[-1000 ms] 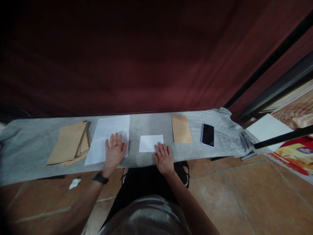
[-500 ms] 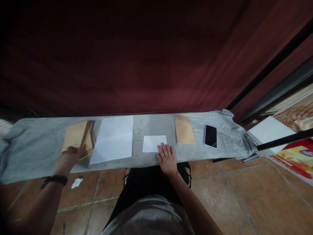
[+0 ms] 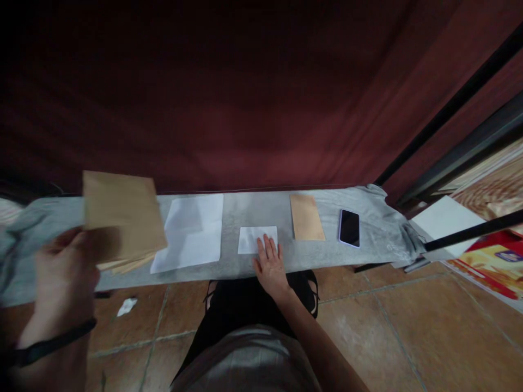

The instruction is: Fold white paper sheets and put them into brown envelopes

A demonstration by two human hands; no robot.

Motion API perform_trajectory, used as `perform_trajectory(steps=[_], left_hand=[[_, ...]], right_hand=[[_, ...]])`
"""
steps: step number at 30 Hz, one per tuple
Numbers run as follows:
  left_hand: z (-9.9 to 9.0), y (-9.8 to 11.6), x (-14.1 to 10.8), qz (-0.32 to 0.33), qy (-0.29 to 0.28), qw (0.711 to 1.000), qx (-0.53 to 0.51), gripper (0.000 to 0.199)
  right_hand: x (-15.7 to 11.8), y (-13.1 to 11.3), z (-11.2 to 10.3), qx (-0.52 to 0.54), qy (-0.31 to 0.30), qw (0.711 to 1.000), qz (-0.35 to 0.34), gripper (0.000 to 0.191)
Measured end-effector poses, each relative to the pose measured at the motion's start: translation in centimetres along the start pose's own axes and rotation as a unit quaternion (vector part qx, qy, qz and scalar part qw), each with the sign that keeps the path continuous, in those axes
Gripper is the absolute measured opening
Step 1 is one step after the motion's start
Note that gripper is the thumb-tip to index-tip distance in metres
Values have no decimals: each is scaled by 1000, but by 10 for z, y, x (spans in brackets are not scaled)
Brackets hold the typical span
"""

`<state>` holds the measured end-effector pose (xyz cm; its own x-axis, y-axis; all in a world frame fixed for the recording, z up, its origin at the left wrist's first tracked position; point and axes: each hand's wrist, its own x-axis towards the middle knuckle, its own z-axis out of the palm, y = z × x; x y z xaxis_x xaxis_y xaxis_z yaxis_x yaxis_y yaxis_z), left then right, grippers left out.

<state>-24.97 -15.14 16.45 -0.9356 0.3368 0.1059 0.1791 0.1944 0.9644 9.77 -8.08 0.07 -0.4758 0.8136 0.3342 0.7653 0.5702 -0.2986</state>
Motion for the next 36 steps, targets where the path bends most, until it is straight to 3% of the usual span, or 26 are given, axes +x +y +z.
perform_trajectory(steps=[2, 6, 10, 13, 15, 16, 18, 20, 21, 24, 27, 30, 36], left_hand=[[21, -2, -38, -36, -104, 990, -86, 31], [62, -19, -106, -121, -220, 957, -142, 30], [77, -23, -146, -120, -307, 932, -149, 27], [78, -26, -156, -104, -352, 914, -172, 34], [78, -33, -155, -71, -318, 932, -157, 43], [79, -39, -153, -51, -284, 948, -133, 46], [81, -49, -145, -46, -241, 965, -95, 56], [83, -58, -136, -81, -245, 958, -127, 61], [84, -61, -131, -107, -254, 948, -158, 61], [87, -68, -121, -189, -265, 913, -248, 51], [89, -73, -116, -258, -223, 892, -297, 32], [89, -76, -117, -310, -193, 877, -312, 32], [87, -73, -123, -351, -202, 857, -319, 34]], right_hand=[[8, -30, -20, 37, 5, 998, -47, 71], [17, -76, -51, 72, -2, 988, -135, 80], [15, -76, -57, 97, 11, 987, -127, 63], [14, -60, -60, 234, 31, 970, -58, 54], [16, -51, -66, 378, 47, 924, 46, 43], [17, -47, -69, 455, 56, 882, 107, 38], [21, -42, -75, 595, 63, 774, 207, 37], [23, -39, -76, 692, 48, 672, 258, 43], [23, -37, -76, 720, 34, 637, 273, 46], [18, -30, -71, 749, -13, 587, 306, 44], [10, -20, -67, 761, -55, 565, 315, 36], [4, -10, -68, 763, -109, 561, 303, 30], [2, 0, -63, 713, -119, 614, 316, 28]])
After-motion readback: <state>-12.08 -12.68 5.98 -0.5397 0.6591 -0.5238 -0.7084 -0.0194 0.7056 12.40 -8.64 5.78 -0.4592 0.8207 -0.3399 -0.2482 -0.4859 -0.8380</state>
